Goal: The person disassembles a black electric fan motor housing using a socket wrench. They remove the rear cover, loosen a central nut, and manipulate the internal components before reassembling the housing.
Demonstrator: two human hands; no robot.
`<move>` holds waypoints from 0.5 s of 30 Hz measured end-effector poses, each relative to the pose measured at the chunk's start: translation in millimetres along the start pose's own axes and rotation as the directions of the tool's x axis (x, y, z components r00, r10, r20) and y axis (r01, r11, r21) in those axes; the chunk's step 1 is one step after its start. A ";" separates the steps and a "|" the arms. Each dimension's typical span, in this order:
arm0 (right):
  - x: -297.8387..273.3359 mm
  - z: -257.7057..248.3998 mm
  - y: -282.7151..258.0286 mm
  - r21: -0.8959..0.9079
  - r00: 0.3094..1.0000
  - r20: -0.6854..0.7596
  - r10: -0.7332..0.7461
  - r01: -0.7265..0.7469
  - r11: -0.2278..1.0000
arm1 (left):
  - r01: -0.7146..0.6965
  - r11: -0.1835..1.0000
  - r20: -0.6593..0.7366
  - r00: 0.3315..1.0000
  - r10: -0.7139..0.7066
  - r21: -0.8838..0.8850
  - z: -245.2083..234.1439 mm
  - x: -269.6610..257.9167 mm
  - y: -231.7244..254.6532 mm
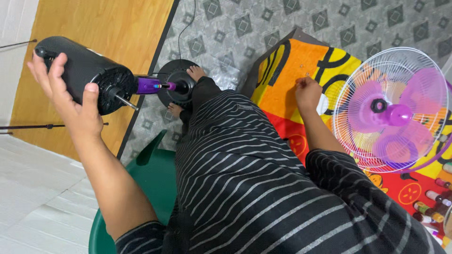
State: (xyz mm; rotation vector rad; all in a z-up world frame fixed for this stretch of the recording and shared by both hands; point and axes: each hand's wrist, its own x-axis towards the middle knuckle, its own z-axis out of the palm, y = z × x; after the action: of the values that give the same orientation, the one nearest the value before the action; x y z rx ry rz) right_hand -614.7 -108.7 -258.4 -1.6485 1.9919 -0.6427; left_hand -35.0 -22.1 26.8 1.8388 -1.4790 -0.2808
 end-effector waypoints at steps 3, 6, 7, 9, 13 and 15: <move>1.7 -6.7 -5.8 -0.108 0.995 -0.037 -0.095 0.091 0.990 | 0.015 1.000 -0.026 1.000 -0.016 -0.018 4.8 -3.1 0.3; 7.8 -10.5 -7.4 -0.087 0.977 -0.102 -0.187 0.179 0.980 | 0.027 0.999 -0.053 0.998 -0.030 -0.045 10.6 -3.6 2.0; 16.8 -6.6 -7.1 -0.041 0.968 -0.121 -0.219 0.215 0.976 | 0.023 0.999 -0.073 0.997 -0.026 -0.042 12.0 -4.3 2.7; 34.0 -3.7 -8.6 -0.184 0.947 -0.116 -0.300 0.276 0.943 | -0.002 0.999 -0.117 0.993 -0.005 -0.054 15.9 -6.8 1.7; 60.2 4.4 -17.3 -0.189 0.926 -0.017 -0.377 0.367 0.911 | -0.009 1.000 -0.185 0.983 0.003 -0.029 20.3 -14.5 -0.3; 63.3 5.0 -20.5 -0.313 0.904 0.031 -0.426 0.414 0.855 | -0.002 0.997 -0.234 0.972 -0.016 -0.079 24.9 -27.1 3.5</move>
State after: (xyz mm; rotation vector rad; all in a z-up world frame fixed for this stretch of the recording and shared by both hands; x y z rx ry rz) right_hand -606.4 -174.7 -253.4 -2.3208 1.8387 -0.5243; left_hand -60.6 -7.8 4.3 1.7487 -1.2807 -0.1178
